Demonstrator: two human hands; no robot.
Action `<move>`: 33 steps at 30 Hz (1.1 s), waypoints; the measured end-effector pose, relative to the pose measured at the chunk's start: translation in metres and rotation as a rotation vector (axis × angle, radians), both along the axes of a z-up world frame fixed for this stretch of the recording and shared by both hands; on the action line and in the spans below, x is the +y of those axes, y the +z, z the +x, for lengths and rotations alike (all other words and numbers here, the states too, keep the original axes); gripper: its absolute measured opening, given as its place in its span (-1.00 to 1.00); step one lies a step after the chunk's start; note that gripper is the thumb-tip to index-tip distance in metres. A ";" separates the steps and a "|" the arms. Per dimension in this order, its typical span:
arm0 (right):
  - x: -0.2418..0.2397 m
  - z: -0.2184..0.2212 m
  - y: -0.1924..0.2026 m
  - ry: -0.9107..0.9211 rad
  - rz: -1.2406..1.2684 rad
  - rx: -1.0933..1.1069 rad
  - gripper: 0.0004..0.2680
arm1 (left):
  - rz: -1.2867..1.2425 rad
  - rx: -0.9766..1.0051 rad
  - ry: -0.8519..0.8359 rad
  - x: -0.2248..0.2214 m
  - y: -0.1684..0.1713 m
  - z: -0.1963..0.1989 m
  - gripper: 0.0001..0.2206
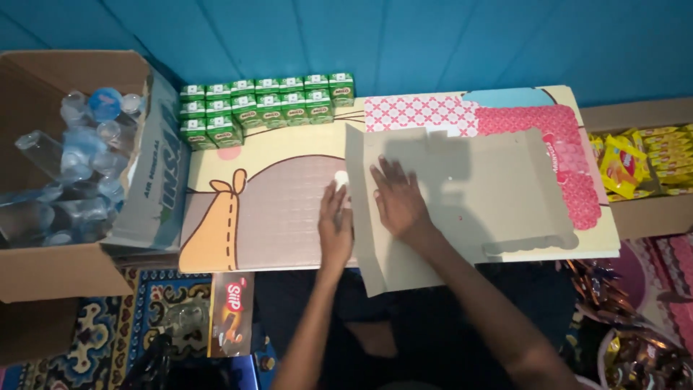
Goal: Assembling a cardboard box by folding it along pre-scored lines and tucking in the flaps.
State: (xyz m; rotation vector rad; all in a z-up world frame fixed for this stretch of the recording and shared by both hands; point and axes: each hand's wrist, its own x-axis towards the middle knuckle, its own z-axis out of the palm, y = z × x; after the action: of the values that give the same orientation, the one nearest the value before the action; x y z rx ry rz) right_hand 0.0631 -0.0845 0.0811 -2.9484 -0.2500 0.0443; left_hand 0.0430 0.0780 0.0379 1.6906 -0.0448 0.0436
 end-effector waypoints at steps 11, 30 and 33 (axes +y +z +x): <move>0.003 0.009 -0.008 0.007 -0.162 0.163 -0.46 | 0.115 0.016 -0.190 -0.046 0.011 -0.006 -0.51; 0.003 -0.046 -0.016 -0.032 0.131 -0.074 -0.59 | -0.483 0.196 -0.148 -0.020 -0.021 -0.058 -0.12; 0.006 -0.049 -0.017 -0.044 0.108 -0.016 -0.60 | -0.521 0.278 -0.182 -0.025 -0.007 -0.059 0.06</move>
State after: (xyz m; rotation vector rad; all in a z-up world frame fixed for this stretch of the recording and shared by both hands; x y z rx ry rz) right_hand 0.0140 -0.0789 0.0643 -2.8469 -0.1834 0.0017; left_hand -0.0159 0.0533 0.0305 1.1539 0.0209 -0.2934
